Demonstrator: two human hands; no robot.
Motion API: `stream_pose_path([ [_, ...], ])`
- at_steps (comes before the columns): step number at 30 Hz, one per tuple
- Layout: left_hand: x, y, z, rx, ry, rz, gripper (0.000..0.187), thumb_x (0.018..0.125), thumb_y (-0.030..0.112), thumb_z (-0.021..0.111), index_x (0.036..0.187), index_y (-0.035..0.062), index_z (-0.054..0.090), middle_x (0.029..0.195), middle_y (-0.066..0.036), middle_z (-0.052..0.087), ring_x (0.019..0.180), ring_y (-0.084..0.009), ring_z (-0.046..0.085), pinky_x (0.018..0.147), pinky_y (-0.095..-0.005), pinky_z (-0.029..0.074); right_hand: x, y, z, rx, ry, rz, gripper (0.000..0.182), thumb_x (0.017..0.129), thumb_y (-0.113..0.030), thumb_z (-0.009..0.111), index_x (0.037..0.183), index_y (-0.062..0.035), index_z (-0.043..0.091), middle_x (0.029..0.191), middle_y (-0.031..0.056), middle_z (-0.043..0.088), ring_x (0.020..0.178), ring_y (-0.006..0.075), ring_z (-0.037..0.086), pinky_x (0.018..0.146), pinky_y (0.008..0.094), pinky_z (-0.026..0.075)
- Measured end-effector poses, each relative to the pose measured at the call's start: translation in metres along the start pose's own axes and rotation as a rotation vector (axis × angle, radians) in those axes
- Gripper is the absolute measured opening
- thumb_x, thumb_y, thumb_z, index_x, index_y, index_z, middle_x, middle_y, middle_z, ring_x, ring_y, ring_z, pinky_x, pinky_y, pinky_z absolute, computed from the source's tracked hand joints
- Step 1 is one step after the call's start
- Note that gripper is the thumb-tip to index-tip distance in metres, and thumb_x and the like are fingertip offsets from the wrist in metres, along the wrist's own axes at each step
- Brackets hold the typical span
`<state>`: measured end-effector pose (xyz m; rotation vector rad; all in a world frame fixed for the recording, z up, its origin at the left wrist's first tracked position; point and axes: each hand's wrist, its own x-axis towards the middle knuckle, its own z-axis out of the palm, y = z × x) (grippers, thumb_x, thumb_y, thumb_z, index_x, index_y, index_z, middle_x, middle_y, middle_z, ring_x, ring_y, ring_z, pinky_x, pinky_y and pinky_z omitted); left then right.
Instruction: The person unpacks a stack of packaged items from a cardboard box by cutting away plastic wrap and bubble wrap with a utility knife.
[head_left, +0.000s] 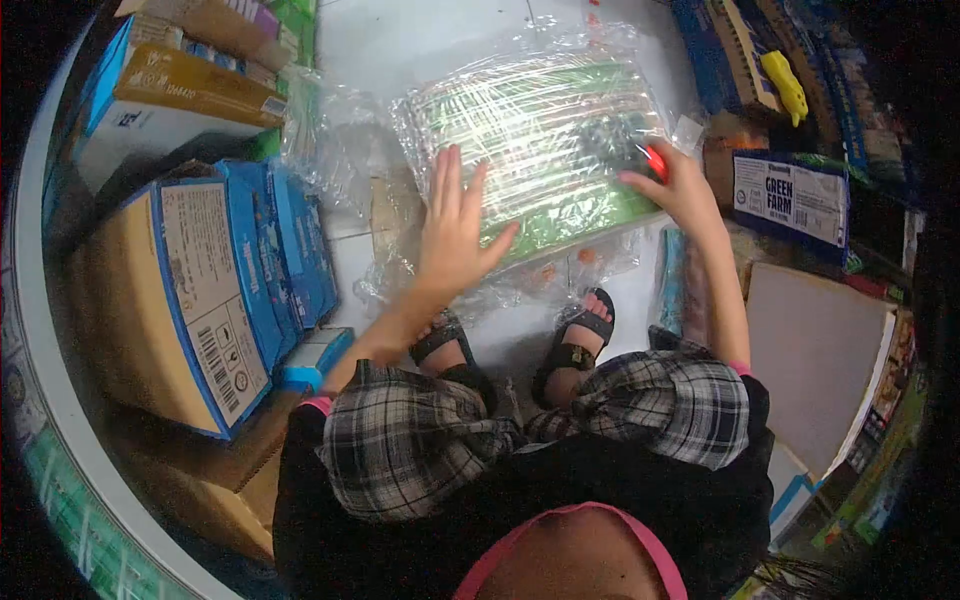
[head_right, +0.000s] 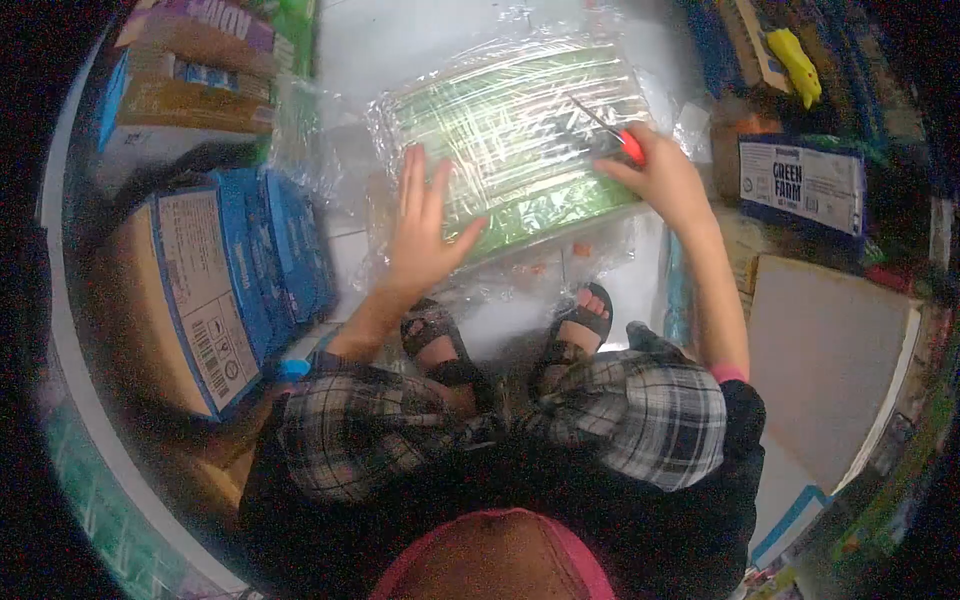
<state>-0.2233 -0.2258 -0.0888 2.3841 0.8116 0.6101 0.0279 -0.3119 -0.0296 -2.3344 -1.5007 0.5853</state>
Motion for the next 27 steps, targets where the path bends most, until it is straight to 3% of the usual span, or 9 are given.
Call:
stream_pose_path([
  [1, -0.006, 0.001, 0.0, -0.175, 0.074, -0.082, 0.07, 0.066, 0.034, 0.061, 0.122, 0.0067, 0.03, 0.129, -0.021, 0.016, 0.12, -0.0371, 0.011, 0.095, -0.0488, 0.015, -0.004, 0.005, -0.002, 0.008, -0.041, 0.025, 0.051, 0.059, -0.029, 0.069, 0.098, -0.0029, 0.049, 0.083, 0.0173, 0.056, 0.082, 0.0327, 0.053, 0.068, 0.0348, 0.041],
  [5, -0.019, 0.005, -0.013, -0.187, 0.051, -0.078, 0.073, 0.062, 0.036, 0.064, 0.122, 0.0093, 0.032, 0.13, -0.019, 0.015, 0.121, -0.0352, 0.013, 0.093, -0.0525, 0.014, -0.018, 0.012, -0.001, 0.068, -0.082, -0.108, 0.067, 0.053, -0.021, 0.072, 0.113, -0.009, 0.042, 0.095, 0.0179, 0.054, 0.09, 0.032, 0.051, 0.073, 0.0337, 0.041],
  [7, -0.019, 0.012, -0.023, 0.174, -0.18, 0.018, 0.069, 0.062, 0.036, 0.065, 0.121, 0.0142, 0.035, 0.13, -0.014, 0.02, 0.12, -0.034, 0.016, 0.089, -0.0578, 0.015, -0.026, 0.012, 0.002, 0.003, -0.068, -0.104, 0.083, 0.05, -0.016, 0.073, 0.122, -0.0152, 0.032, 0.105, 0.018, 0.049, 0.094, 0.0314, 0.048, 0.077, 0.034, 0.04],
  [10, -0.021, 0.003, -0.011, 0.203, -0.087, 0.216, 0.056, 0.063, 0.036, 0.064, 0.113, 0.0171, 0.045, 0.127, -0.007, 0.031, 0.119, -0.034, 0.021, 0.086, -0.061, 0.017, -0.023, 0.019, 0.006, 0.005, -0.051, -0.103, 0.087, 0.049, -0.015, 0.073, 0.124, -0.0182, 0.028, 0.108, 0.0179, 0.047, 0.093, 0.0313, 0.049, 0.077, 0.0351, 0.04],
  [11, -0.022, 0.009, -0.012, 0.25, -0.064, 0.267, 0.036, 0.065, 0.031, 0.063, 0.097, 0.015, 0.056, 0.119, -0.002, 0.042, 0.115, -0.0347, 0.029, 0.086, -0.0583, 0.021, -0.02, 0.021, 0.003, -0.026, -0.055, -0.111, 0.085, 0.049, -0.015, 0.073, 0.123, -0.0186, 0.03, 0.107, 0.017, 0.048, 0.093, 0.0307, 0.049, 0.076, 0.0339, 0.041],
  [14, -0.02, 0.01, -0.01, 0.175, -0.011, 0.246, 0.023, 0.064, 0.026, 0.064, 0.083, 0.0139, 0.06, 0.113, -0.001, 0.048, 0.113, -0.0335, 0.033, 0.087, -0.0555, 0.023, -0.018, 0.021, -0.007, 0.058, -0.15, -0.05, 0.085, 0.046, -0.007, 0.073, 0.122, -0.0157, 0.034, 0.111, 0.018, 0.044, 0.1, 0.031, 0.045, 0.078, 0.0323, 0.038],
  [20, -0.019, 0.013, -0.003, 0.078, 0.03, 0.234, 0.018, 0.062, 0.019, 0.065, 0.079, 0.0126, 0.061, 0.103, -0.001, 0.054, 0.107, -0.0275, 0.041, 0.089, -0.0472, 0.027, -0.018, 0.03, -0.006, 0.139, -0.086, -0.156, 0.08, 0.05, -0.013, 0.072, 0.121, -0.0186, 0.035, 0.103, 0.0153, 0.051, 0.091, 0.0303, 0.05, 0.077, 0.032, 0.04],
  [23, -0.021, 0.014, 0.003, 0.094, 0.045, 0.396, 0.011, 0.064, 0.015, 0.061, 0.074, 0.0107, 0.06, 0.093, -0.001, 0.058, 0.1, -0.0225, 0.047, 0.086, -0.0452, 0.033, -0.012, 0.036, -0.008, 0.163, -0.136, -0.118, 0.072, 0.054, -0.012, 0.07, 0.119, -0.017, 0.038, 0.1, 0.0144, 0.054, 0.088, 0.0231, 0.053, 0.076, 0.029, 0.04],
  [27, -0.017, 0.02, 0.011, 0.022, 0.105, 0.424, 0.007, 0.065, 0.013, 0.06, 0.071, 0.0097, 0.059, 0.087, 0.0, 0.059, 0.096, -0.0183, 0.05, 0.085, -0.0449, 0.035, 0.0, 0.057, -0.002, 0.273, -0.059, -0.056, 0.055, 0.064, -0.012, 0.065, 0.115, -0.0138, 0.043, 0.096, 0.0112, 0.055, 0.083, 0.0118, 0.05, 0.075, 0.0242, 0.039],
])
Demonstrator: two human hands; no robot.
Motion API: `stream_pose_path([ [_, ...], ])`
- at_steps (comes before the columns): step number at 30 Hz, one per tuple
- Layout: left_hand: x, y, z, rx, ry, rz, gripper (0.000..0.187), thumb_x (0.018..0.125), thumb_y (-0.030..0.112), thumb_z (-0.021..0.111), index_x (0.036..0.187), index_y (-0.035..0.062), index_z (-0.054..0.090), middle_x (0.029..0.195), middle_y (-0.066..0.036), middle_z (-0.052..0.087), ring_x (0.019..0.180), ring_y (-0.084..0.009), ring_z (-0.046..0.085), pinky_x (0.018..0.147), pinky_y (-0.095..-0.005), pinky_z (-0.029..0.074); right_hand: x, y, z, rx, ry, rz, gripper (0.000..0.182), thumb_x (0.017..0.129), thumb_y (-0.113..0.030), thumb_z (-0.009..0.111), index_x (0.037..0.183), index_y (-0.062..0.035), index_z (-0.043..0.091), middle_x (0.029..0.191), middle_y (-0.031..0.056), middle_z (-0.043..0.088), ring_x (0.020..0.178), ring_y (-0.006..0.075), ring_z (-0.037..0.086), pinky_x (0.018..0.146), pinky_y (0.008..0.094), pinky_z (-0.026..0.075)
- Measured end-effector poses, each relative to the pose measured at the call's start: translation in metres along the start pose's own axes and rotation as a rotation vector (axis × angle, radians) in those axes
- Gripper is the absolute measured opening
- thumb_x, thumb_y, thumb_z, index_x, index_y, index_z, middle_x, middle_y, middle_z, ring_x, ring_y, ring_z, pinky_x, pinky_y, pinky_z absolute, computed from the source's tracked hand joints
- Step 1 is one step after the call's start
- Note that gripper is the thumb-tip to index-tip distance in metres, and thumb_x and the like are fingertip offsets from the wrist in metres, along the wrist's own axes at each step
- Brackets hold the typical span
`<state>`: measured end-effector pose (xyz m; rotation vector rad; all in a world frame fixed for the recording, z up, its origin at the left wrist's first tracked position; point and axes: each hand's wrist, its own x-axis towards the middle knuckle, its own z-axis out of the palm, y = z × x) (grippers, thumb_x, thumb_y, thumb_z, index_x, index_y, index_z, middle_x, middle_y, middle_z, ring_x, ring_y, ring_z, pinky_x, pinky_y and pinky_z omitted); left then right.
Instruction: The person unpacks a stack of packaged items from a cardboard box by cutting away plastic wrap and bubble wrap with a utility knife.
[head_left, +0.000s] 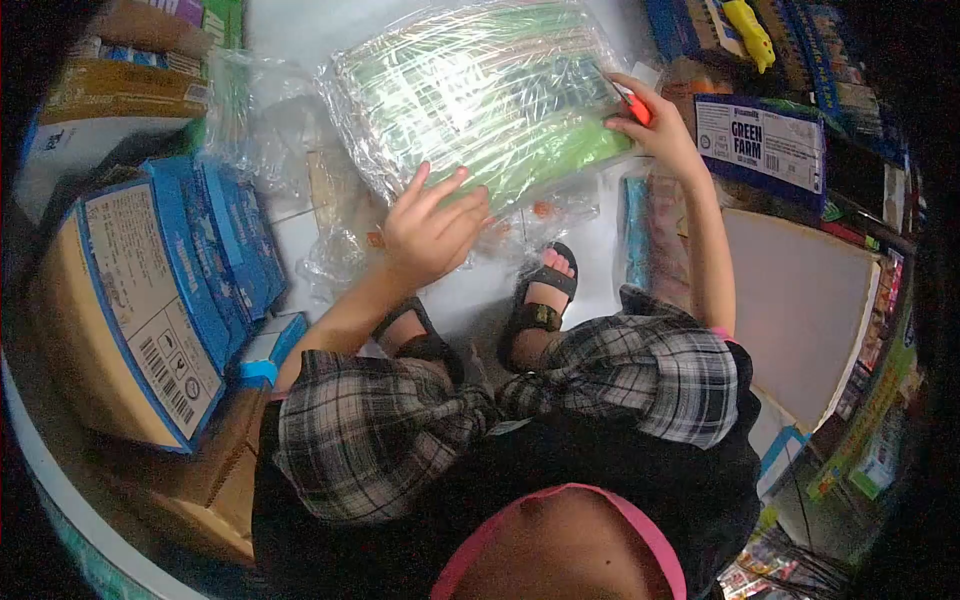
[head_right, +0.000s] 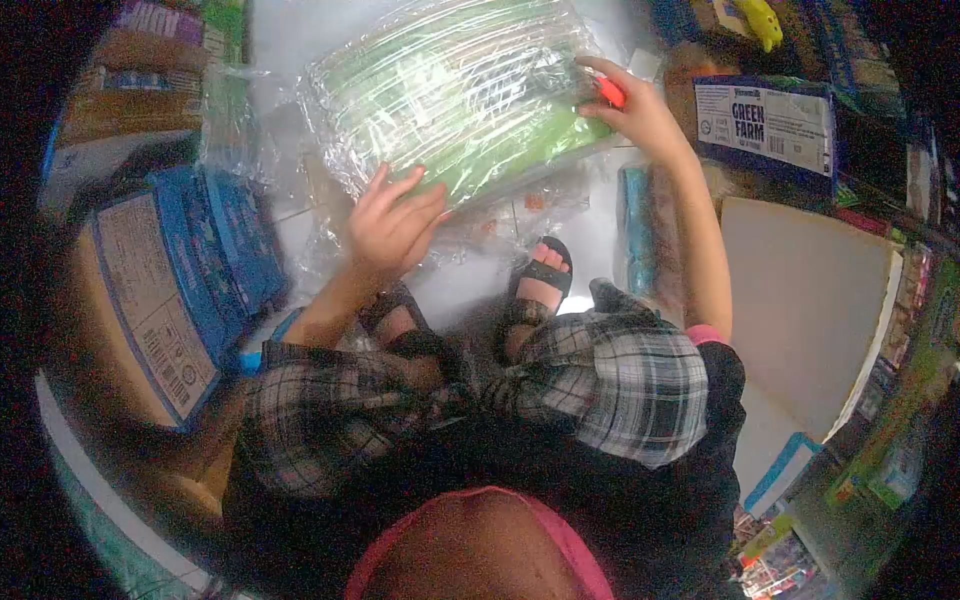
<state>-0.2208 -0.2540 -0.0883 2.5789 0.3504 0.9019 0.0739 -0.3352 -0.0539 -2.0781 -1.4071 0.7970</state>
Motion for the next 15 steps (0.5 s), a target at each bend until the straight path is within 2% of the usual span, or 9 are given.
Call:
stream_pose_path([
  [1, 0.001, -0.001, 0.001, -0.029, 0.001, 0.006, 0.006, 0.065, 0.012, 0.059, 0.07, 0.0096, 0.058, 0.087, 0.0, 0.059, 0.096, -0.0185, 0.05, 0.085, -0.0443, 0.035, 0.001, 0.001, 0.0, 0.061, 0.01, -0.02, 0.05, 0.067, -0.012, 0.063, 0.113, -0.0125, 0.045, 0.095, 0.0101, 0.055, 0.082, 0.0091, 0.049, 0.075, 0.0232, 0.039],
  [5, 0.008, -0.004, -0.001, -0.056, 0.005, 0.023, 0.006, 0.065, 0.013, 0.059, 0.069, 0.0092, 0.057, 0.083, 0.0, 0.059, 0.091, -0.0196, 0.052, 0.082, -0.0434, 0.038, -0.005, -0.001, 0.003, 0.097, 0.063, -0.062, 0.048, 0.068, -0.012, 0.062, 0.113, -0.0108, 0.045, 0.097, 0.0079, 0.055, 0.083, 0.0094, 0.049, 0.075, 0.0238, 0.039],
  [6, 0.011, -0.003, -0.003, -0.059, 0.005, 0.022, 0.006, 0.065, 0.013, 0.059, 0.069, 0.0092, 0.057, 0.083, 0.0, 0.059, 0.091, -0.0196, 0.052, 0.082, -0.0434, 0.038, -0.006, -0.002, 0.004, 0.058, 0.074, -0.078, 0.048, 0.068, -0.009, 0.062, 0.113, -0.0087, 0.044, 0.094, 0.0048, 0.053, 0.081, 0.0084, 0.046, 0.073, 0.0226, 0.038],
  [8, 0.021, 0.001, -0.015, -0.017, -0.106, -0.008, 0.011, 0.065, 0.019, 0.061, 0.066, 0.0085, 0.057, 0.076, -0.002, 0.058, 0.086, -0.0196, 0.054, 0.078, -0.0419, 0.04, -0.008, -0.011, 0.002, 0.023, 0.087, -0.094, 0.049, 0.068, -0.006, 0.063, 0.113, -0.0066, 0.043, 0.091, 0.0018, 0.051, 0.078, 0.0073, 0.043, 0.072, 0.0215, 0.037],
  [9, 0.025, 0.001, -0.021, -0.015, -0.109, -0.003, 0.011, 0.065, 0.019, 0.061, 0.066, 0.0085, 0.057, 0.076, -0.002, 0.058, 0.086, -0.0196, 0.054, 0.078, -0.0419, 0.04, -0.009, -0.02, -0.004, 0.042, 0.07, 0.021, 0.043, 0.071, -0.012, 0.06, 0.11, -0.0063, 0.043, 0.092, 0.0074, 0.052, 0.081, 0.0096, 0.046, 0.072, 0.0229, 0.038],
  [10, 0.029, -0.001, -0.028, -0.095, -0.159, -0.082, 0.017, 0.065, 0.023, 0.061, 0.07, 0.0071, 0.057, 0.078, -0.005, 0.057, 0.088, -0.0219, 0.052, 0.079, -0.0431, 0.038, -0.01, -0.026, -0.007, 0.062, 0.053, 0.133, 0.039, 0.074, -0.017, 0.057, 0.108, -0.006, 0.042, 0.094, 0.0129, 0.053, 0.083, 0.0119, 0.048, 0.071, 0.0244, 0.039],
  [12, 0.044, -0.007, -0.039, -0.162, -0.193, -0.16, 0.024, 0.065, 0.028, 0.061, 0.073, 0.0057, 0.057, 0.08, -0.008, 0.056, 0.09, -0.0242, 0.051, 0.08, -0.0443, 0.037, -0.01, -0.031, -0.008, 0.12, 0.086, 0.155, 0.035, 0.077, -0.021, 0.054, 0.105, -0.0051, 0.041, 0.091, 0.0123, 0.052, 0.079, 0.0124, 0.048, 0.068, 0.0242, 0.039],
  [14, 0.067, -0.02, -0.04, 0.167, -0.134, -0.226, 0.045, 0.068, 0.033, 0.059, 0.1, 0.0026, 0.05, 0.108, -0.016, 0.046, 0.108, -0.0298, 0.037, 0.089, -0.0459, 0.027, -0.007, -0.042, -0.01, 0.213, 0.057, 0.154, 0.031, 0.082, -0.029, 0.045, 0.1, -0.0036, 0.039, 0.085, 0.0085, 0.049, 0.071, 0.0125, 0.047, 0.062, 0.0238, 0.039],
  [15, 0.075, -0.031, -0.031, 0.176, -0.118, -0.228, 0.045, 0.068, 0.033, 0.059, 0.1, 0.0026, 0.05, 0.108, -0.016, 0.046, 0.108, -0.0298, 0.037, 0.089, -0.0459, 0.027, -0.002, -0.05, -0.009, 0.204, 0.057, 0.137, 0.031, 0.082, -0.029, 0.045, 0.1, -0.0036, 0.039, 0.085, 0.0085, 0.049, 0.071, 0.0125, 0.047, 0.062, 0.0238, 0.039],
])
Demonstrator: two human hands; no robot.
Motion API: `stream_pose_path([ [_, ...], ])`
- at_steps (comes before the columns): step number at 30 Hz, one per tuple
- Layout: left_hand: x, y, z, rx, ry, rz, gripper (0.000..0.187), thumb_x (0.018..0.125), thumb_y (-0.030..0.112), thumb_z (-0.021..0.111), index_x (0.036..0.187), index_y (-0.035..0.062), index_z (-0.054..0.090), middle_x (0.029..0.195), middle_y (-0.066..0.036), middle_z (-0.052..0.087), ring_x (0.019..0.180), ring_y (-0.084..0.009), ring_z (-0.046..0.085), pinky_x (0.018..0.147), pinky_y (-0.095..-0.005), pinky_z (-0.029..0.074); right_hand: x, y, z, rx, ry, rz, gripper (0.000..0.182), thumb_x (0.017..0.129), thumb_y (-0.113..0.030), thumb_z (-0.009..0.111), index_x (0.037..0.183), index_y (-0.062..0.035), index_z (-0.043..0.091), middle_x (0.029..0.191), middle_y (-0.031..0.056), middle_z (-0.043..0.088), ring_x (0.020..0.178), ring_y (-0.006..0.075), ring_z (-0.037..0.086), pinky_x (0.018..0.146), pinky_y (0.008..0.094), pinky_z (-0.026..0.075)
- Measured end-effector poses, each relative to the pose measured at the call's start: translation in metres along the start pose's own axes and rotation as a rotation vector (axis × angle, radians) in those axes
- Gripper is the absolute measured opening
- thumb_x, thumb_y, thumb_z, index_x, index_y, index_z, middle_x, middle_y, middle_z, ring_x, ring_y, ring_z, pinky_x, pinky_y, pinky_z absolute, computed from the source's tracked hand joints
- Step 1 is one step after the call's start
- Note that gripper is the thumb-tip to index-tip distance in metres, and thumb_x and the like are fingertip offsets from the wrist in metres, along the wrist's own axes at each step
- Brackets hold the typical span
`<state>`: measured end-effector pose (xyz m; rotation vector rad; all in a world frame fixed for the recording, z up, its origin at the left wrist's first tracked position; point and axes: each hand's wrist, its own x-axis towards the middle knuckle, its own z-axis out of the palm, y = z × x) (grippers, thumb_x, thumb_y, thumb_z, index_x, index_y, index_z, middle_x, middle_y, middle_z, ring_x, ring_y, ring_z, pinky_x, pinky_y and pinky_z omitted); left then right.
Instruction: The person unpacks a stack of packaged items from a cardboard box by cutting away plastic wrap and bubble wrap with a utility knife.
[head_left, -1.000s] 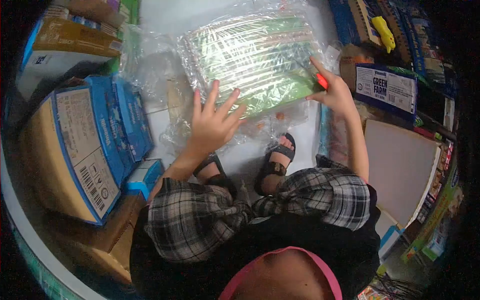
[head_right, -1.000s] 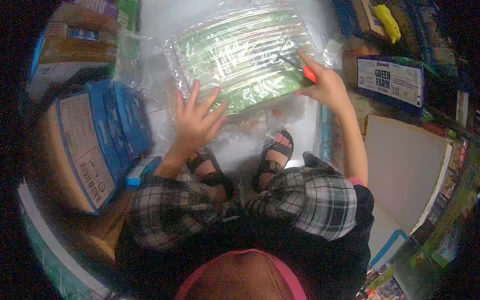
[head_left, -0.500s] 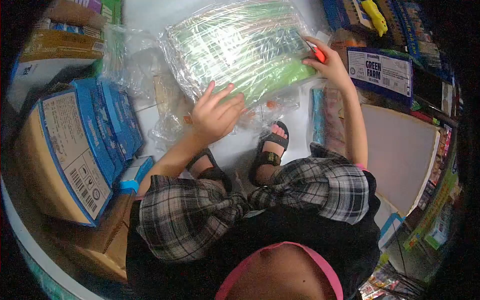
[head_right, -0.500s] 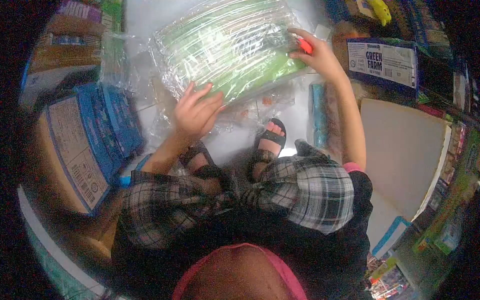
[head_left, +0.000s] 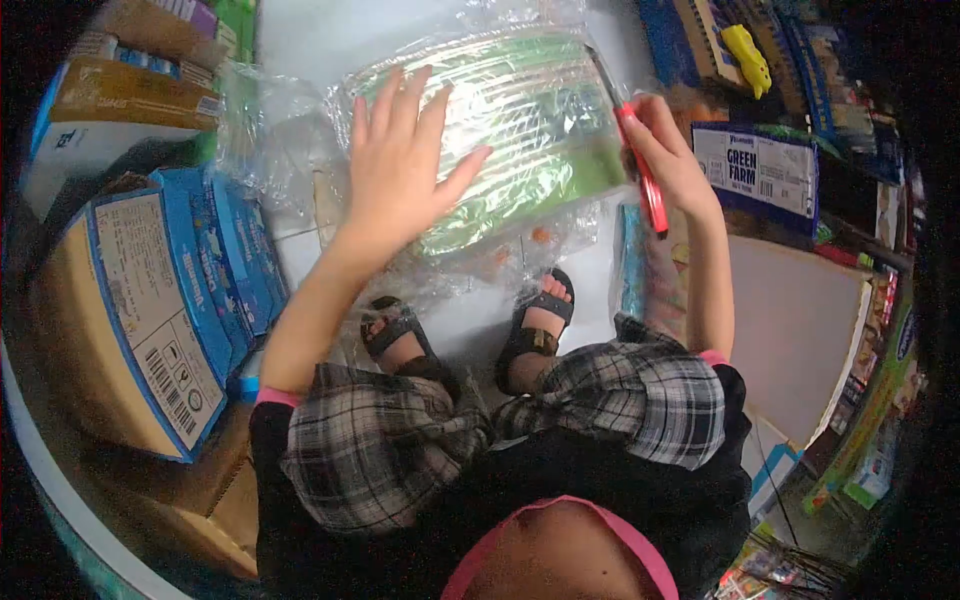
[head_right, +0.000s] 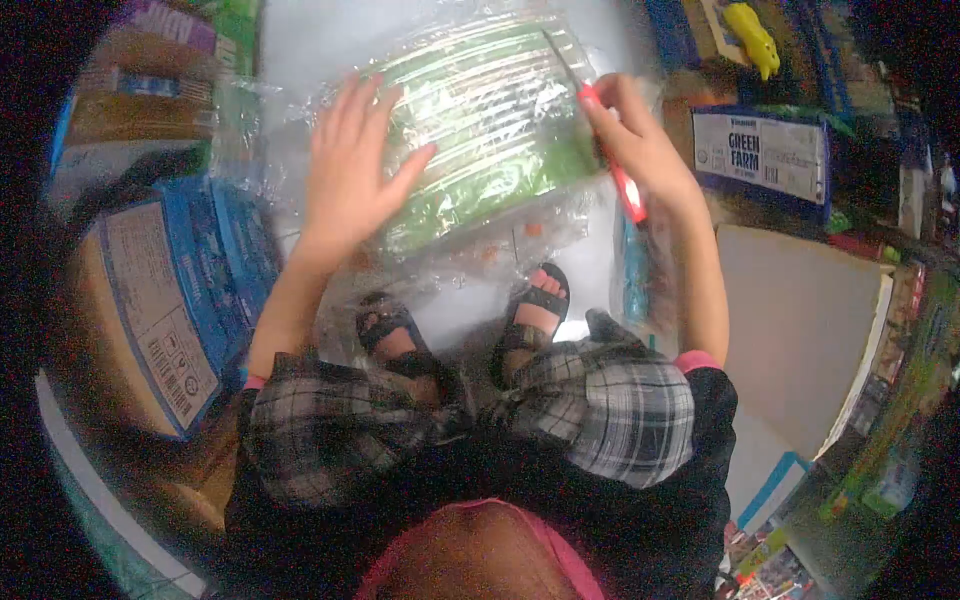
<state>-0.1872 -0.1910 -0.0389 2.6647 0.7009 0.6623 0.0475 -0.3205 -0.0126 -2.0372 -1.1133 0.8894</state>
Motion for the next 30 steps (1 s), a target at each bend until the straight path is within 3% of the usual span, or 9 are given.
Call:
stream_pose_path([
  [2, 0.016, -0.015, 0.027, 0.24, 0.047, -0.127, 0.063, 0.072, 0.042, 0.05, 0.115, -0.001, 0.036, 0.121, -0.02, 0.031, 0.116, -0.0334, 0.024, 0.092, -0.0484, 0.019, 0.009, -0.02, 0.013, 0.069, -0.04, -0.081, 0.032, 0.083, -0.028, 0.044, 0.103, -0.0038, 0.038, 0.083, 0.008, 0.05, 0.07, 0.0128, 0.048, 0.061, 0.0251, 0.039],
  [5, 0.018, -0.02, 0.048, 0.355, 0.013, -0.168, 0.071, 0.071, 0.049, 0.046, 0.117, -0.0039, 0.032, 0.121, -0.022, 0.031, 0.115, -0.0357, 0.024, 0.09, -0.0507, 0.02, 0.026, -0.047, 0.034, 0.047, -0.069, -0.105, 0.035, 0.084, -0.022, 0.039, 0.116, -0.0078, 0.03, 0.071, 0.0062, 0.049, 0.067, 0.0119, 0.046, 0.061, 0.0248, 0.039],
  [8, 0.014, -0.025, 0.053, 0.3, 0.066, -0.149, 0.071, 0.071, 0.05, 0.045, 0.117, -0.0026, 0.033, 0.121, -0.022, 0.031, 0.113, -0.0362, 0.025, 0.089, -0.0518, 0.02, 0.042, -0.058, 0.054, 0.033, -0.113, -0.115, 0.041, 0.084, -0.018, 0.037, 0.122, -0.0087, 0.028, 0.067, 0.0043, 0.046, 0.062, 0.0104, 0.043, 0.059, 0.024, 0.038],
  [10, 0.014, -0.024, 0.05, 0.308, 0.042, -0.166, 0.07, 0.071, 0.05, 0.045, 0.118, -0.0006, 0.032, 0.121, -0.021, 0.032, 0.112, -0.0358, 0.028, 0.089, -0.051, 0.021, 0.056, -0.054, 0.064, 0.101, -0.19, -0.11, 0.039, 0.085, -0.018, 0.035, 0.124, -0.018, 0.03, 0.071, 0.0014, 0.045, 0.046, 0.0078, 0.044, 0.037, 0.0223, 0.039],
  [15, 0.038, -0.023, 0.032, 0.416, -0.199, -0.231, 0.063, 0.072, 0.047, 0.045, 0.117, 0.0036, 0.036, 0.115, -0.018, 0.039, 0.103, -0.0311, 0.039, 0.087, -0.0471, 0.026, 0.068, -0.052, 0.075, 0.126, -0.155, 0.053, 0.037, 0.085, -0.018, 0.036, 0.122, -0.0186, 0.033, 0.069, 0.0012, 0.045, 0.044, 0.0086, 0.044, 0.036, 0.0235, 0.04],
  [18, 0.056, -0.045, 0.053, 0.277, -0.083, -0.186, 0.054, 0.075, 0.043, 0.044, 0.111, 0.0032, 0.042, 0.104, -0.015, 0.048, 0.096, -0.0258, 0.045, 0.08, -0.0439, 0.032, 0.067, -0.053, 0.075, 0.134, -0.165, 0.042, 0.037, 0.085, -0.018, 0.036, 0.122, -0.0183, 0.035, 0.068, 0.0009, 0.044, 0.043, 0.0086, 0.044, 0.036, 0.0235, 0.04],
  [20, 0.053, -0.055, 0.066, 0.351, 0.286, -0.028, 0.045, 0.075, 0.04, 0.043, 0.097, 0.0023, 0.05, 0.094, -0.01, 0.051, 0.093, -0.0243, 0.045, 0.078, -0.0426, 0.032, 0.066, -0.061, 0.076, 0.082, -0.186, 0.082, 0.037, 0.085, -0.018, 0.036, 0.122, -0.018, 0.035, 0.066, 0.0006, 0.043, 0.043, 0.0086, 0.044, 0.037, 0.0232, 0.04],
  [28, 0.056, -0.042, 0.045, 0.203, -0.065, -0.193, 0.038, 0.075, 0.034, 0.044, 0.091, 0.0008, 0.051, 0.082, -0.011, 0.054, 0.077, -0.0234, 0.051, 0.069, -0.0359, 0.036, 0.068, -0.077, 0.066, -0.073, -0.261, 0.096, 0.038, 0.084, -0.018, 0.034, 0.122, -0.0201, 0.034, 0.063, 0.0001, 0.039, 0.042, 0.008, 0.043, 0.033, 0.0225, 0.039],
  [30, 0.058, -0.043, 0.045, 0.218, -0.086, -0.2, 0.036, 0.076, 0.033, 0.043, 0.09, 0.001, 0.052, 0.081, -0.011, 0.055, 0.077, -0.0235, 0.052, 0.069, -0.0362, 0.036, 0.076, -0.09, 0.062, -0.353, -0.312, 0.036, 0.04, 0.085, -0.022, 0.032, 0.123, -0.0098, 0.031, 0.066, 0.0072, 0.052, 0.049, 0.0154, 0.049, 0.048, 0.0293, 0.045],
])
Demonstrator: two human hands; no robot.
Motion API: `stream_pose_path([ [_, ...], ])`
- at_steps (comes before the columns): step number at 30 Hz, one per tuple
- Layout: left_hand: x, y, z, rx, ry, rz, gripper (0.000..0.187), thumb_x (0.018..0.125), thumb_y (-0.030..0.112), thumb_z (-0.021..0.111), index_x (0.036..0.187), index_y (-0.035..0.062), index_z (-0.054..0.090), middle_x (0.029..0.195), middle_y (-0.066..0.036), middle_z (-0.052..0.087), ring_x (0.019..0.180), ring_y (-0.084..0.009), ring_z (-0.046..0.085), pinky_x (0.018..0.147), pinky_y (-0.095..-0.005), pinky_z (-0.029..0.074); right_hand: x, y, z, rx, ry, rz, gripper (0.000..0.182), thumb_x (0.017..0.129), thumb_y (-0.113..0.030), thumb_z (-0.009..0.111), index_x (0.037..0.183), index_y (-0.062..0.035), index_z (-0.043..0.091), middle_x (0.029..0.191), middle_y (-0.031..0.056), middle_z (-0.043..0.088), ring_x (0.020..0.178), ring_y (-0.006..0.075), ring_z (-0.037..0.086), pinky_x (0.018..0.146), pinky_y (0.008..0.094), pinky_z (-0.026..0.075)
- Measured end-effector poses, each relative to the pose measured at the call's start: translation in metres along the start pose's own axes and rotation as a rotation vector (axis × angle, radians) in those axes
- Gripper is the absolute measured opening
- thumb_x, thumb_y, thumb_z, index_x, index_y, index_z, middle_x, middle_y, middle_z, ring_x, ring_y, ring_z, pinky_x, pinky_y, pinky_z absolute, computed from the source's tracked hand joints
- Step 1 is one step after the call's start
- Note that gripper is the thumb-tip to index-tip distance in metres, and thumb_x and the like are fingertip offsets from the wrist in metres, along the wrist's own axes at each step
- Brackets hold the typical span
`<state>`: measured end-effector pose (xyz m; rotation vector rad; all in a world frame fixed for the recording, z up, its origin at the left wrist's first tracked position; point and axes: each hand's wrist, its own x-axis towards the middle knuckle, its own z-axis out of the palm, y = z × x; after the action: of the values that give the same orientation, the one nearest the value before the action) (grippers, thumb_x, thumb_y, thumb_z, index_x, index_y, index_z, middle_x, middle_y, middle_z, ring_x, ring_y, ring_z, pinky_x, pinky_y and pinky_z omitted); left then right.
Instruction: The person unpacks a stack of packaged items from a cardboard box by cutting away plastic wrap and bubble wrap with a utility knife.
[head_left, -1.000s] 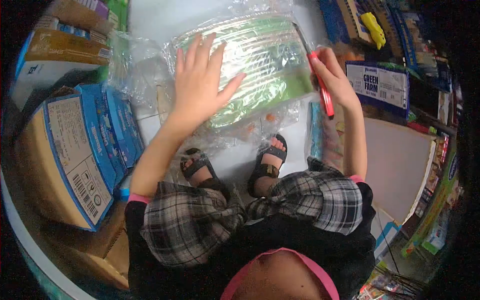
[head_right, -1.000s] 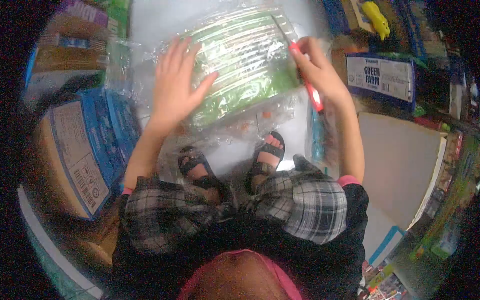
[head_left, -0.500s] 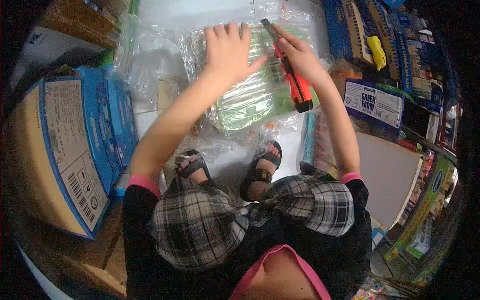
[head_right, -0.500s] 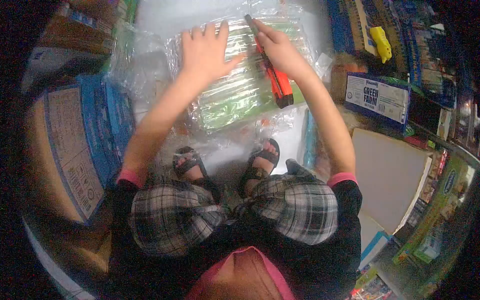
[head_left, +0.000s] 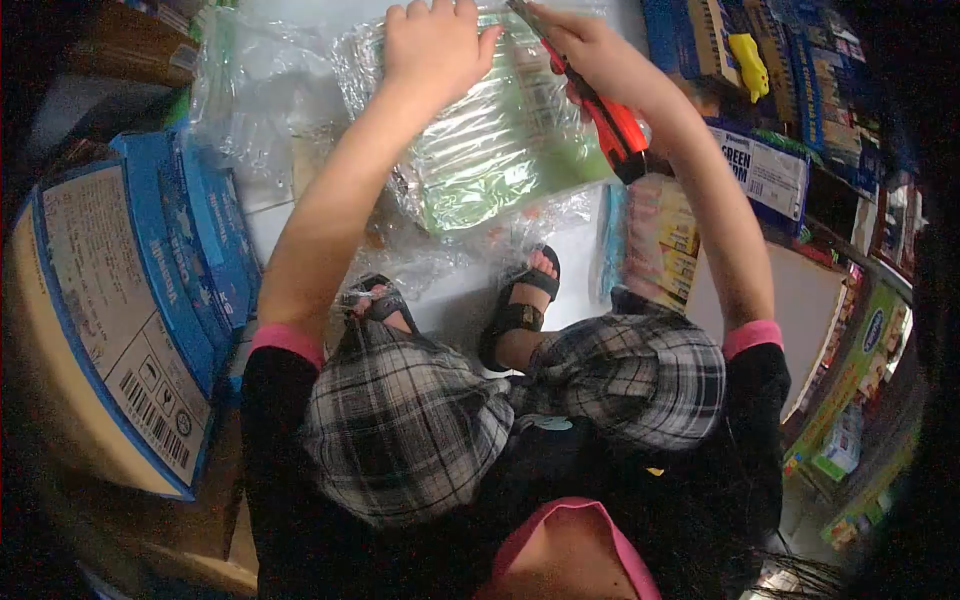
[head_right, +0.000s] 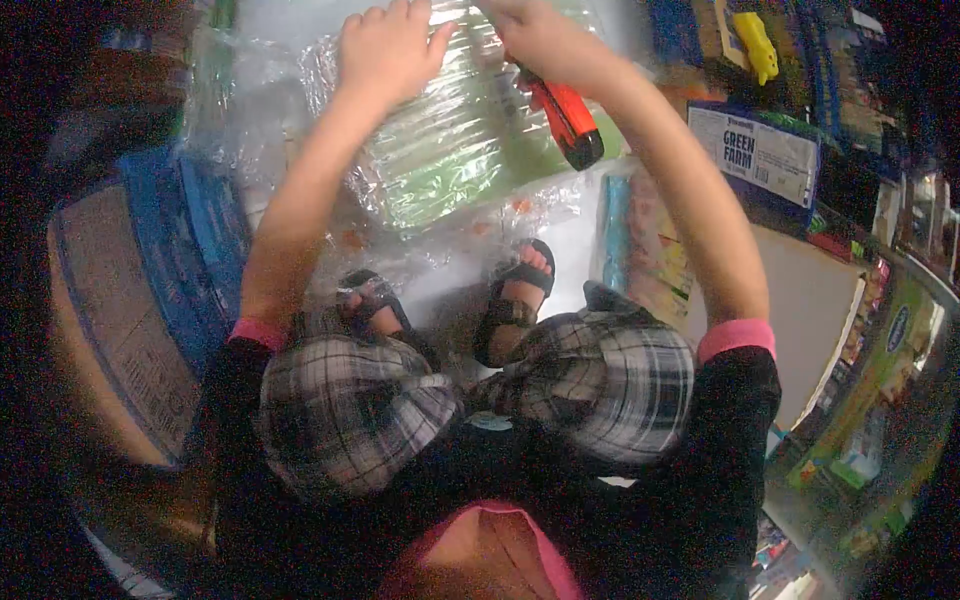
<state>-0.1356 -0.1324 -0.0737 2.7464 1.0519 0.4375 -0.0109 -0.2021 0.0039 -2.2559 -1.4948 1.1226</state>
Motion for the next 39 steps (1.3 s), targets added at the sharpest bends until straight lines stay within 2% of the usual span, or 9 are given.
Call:
stream_pose_path([
  [11, 0.001, 0.0, -0.003, 0.006, -0.044, -0.016, 0.034, 0.075, 0.034, 0.044, 0.084, 0.0027, 0.054, 0.08, -0.011, 0.055, 0.075, -0.0245, 0.053, 0.067, -0.0363, 0.038, -0.031, -0.038, -0.011, 0.058, -0.153, 0.273, 0.036, 0.082, -0.019, 0.039, 0.114, -0.0016, 0.04, 0.063, 0.0029, 0.048, 0.048, 0.012, 0.048, 0.044, 0.0259, 0.042],
  [14, 0.001, -0.001, -0.003, 0.006, -0.054, -0.034, 0.034, 0.075, 0.034, 0.045, 0.084, 0.0025, 0.054, 0.081, -0.012, 0.055, 0.077, -0.0247, 0.053, 0.069, -0.0361, 0.039, -0.04, -0.007, 0.008, 0.081, -0.062, 0.17, 0.038, 0.084, -0.018, 0.034, 0.121, -0.0215, 0.035, 0.062, -0.0001, 0.038, 0.041, 0.0077, 0.043, 0.032, 0.0224, 0.039],
  [18, 0.004, 0.0, 0.005, 0.029, -0.039, -0.035, 0.034, 0.076, 0.034, 0.044, 0.086, 0.0022, 0.053, 0.083, -0.012, 0.055, 0.078, -0.0245, 0.053, 0.07, -0.0359, 0.038, -0.063, 0.027, 0.025, -0.005, 0.005, 0.03, 0.04, 0.082, -0.013, 0.03, 0.122, -0.0155, 0.033, 0.048, 0.0032, 0.041, 0.034, 0.0131, 0.045, 0.035, 0.0255, 0.042],
  [21, 0.003, 0.001, 0.007, 0.074, -0.03, -0.027, 0.034, 0.077, 0.033, 0.044, 0.087, 0.0022, 0.052, 0.084, -0.012, 0.054, 0.077, -0.0246, 0.052, 0.07, -0.0362, 0.038, -0.088, 0.029, 0.031, 0.09, -0.076, 0.159, 0.04, 0.084, -0.011, 0.037, 0.123, -0.0099, 0.031, 0.064, 0.0005, 0.039, 0.06, 0.0078, 0.036, 0.057, 0.0204, 0.036],
  [26, 0.006, 0.007, 0.004, 0.075, -0.046, -0.043, 0.032, 0.078, 0.031, 0.042, 0.087, 0.0024, 0.052, 0.084, -0.012, 0.054, 0.076, -0.0251, 0.052, 0.07, -0.0368, 0.037, -0.122, 0.041, 0.042, 0.092, -0.026, 0.143, 0.042, 0.083, -0.008, 0.037, 0.124, -0.0115, 0.03, 0.064, 0.0025, 0.038, 0.059, 0.0105, 0.036, 0.058, 0.0228, 0.036],
  [28, 0.006, 0.007, 0.003, 0.063, -0.073, -0.053, 0.031, 0.078, 0.031, 0.042, 0.086, 0.0025, 0.052, 0.084, -0.012, 0.054, 0.077, -0.0252, 0.052, 0.071, -0.0371, 0.037, -0.135, 0.037, 0.044, 0.095, -0.078, 0.152, 0.045, 0.082, -0.009, 0.029, 0.126, -0.0194, 0.025, 0.056, 0.0117, 0.05, 0.037, 0.0135, 0.045, 0.037, 0.0273, 0.043],
  [31, 0.006, 0.005, 0.01, 0.084, -0.052, -0.046, 0.031, 0.078, 0.031, 0.041, 0.086, 0.002, 0.051, 0.083, -0.012, 0.054, 0.076, -0.0256, 0.052, 0.07, -0.037, 0.037, -0.149, 0.032, 0.042, 0.128, -0.108, 0.26, 0.045, 0.081, -0.005, 0.035, 0.125, -0.0139, 0.028, 0.061, 0.0051, 0.037, 0.056, 0.0127, 0.036, 0.057, 0.0247, 0.037],
  [34, 0.006, 0.004, 0.013, 0.108, 0.035, -0.017, 0.03, 0.078, 0.032, 0.042, 0.079, 0.0044, 0.054, 0.075, -0.012, 0.054, 0.071, -0.0249, 0.053, 0.068, -0.0393, 0.037, -0.161, 0.033, 0.039, 0.092, -0.121, 0.259, 0.047, 0.08, -0.006, 0.036, 0.125, -0.0143, 0.027, 0.057, 0.0072, 0.037, 0.053, 0.0131, 0.037, 0.056, 0.0257, 0.037],
  [39, 0.01, -0.002, 0.014, 0.137, -0.137, -0.024, 0.041, 0.081, 0.036, 0.034, 0.105, 0.0053, 0.047, 0.095, -0.012, 0.054, 0.084, -0.0286, 0.053, 0.072, -0.0431, 0.038, -0.195, 0.064, 0.064, 0.042, -0.324, 0.371, 0.046, 0.081, -0.008, 0.036, 0.125, -0.0146, 0.027, 0.056, 0.0091, 0.041, 0.052, 0.0127, 0.04, 0.055, 0.0249, 0.038],
])
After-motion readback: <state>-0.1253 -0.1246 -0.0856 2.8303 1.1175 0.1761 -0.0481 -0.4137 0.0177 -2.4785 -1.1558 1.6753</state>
